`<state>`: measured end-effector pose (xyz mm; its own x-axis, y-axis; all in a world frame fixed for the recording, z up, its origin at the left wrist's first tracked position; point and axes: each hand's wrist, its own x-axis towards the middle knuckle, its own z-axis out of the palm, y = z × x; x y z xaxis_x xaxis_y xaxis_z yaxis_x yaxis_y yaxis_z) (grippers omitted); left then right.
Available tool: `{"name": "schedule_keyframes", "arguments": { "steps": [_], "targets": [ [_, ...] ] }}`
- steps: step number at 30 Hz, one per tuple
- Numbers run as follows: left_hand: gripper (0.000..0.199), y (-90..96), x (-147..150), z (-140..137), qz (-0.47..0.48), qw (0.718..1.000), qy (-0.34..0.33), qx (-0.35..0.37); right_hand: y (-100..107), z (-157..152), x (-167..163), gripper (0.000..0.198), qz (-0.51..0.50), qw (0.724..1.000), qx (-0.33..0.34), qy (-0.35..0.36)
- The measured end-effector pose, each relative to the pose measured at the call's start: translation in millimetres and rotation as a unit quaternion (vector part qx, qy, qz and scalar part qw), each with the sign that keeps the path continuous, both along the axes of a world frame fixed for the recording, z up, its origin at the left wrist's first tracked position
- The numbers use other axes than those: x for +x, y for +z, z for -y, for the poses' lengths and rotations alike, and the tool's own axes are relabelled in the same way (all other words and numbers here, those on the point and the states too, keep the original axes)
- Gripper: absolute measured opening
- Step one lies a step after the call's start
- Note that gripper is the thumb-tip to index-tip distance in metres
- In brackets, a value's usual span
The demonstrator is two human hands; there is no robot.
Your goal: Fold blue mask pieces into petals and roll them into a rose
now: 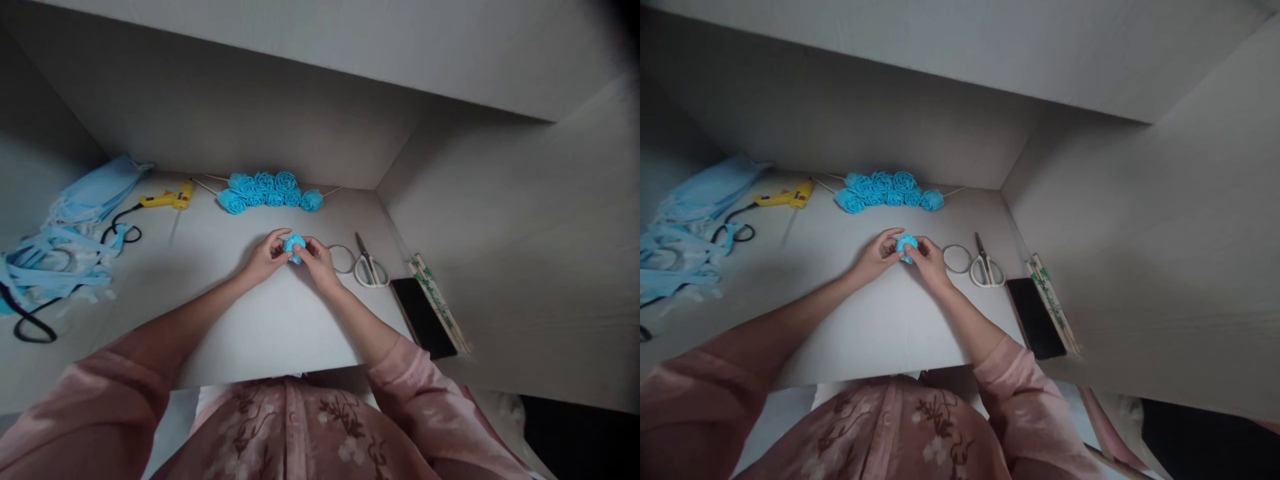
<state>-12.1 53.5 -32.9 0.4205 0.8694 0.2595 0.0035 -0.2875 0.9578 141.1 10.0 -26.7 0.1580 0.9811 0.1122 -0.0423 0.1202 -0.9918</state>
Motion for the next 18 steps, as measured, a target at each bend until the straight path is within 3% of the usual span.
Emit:
{"name": "schedule_keyframes", "arguments": {
  "steps": [18],
  "targets": [
    [0.052, 1.5, 0.4, 2.0, -0.002, 1.000, -0.001, 0.000, -1.4, -1.0, 1.8, 0.039, 0.011, 1.000, 0.000, 0.002]
  ]
}}
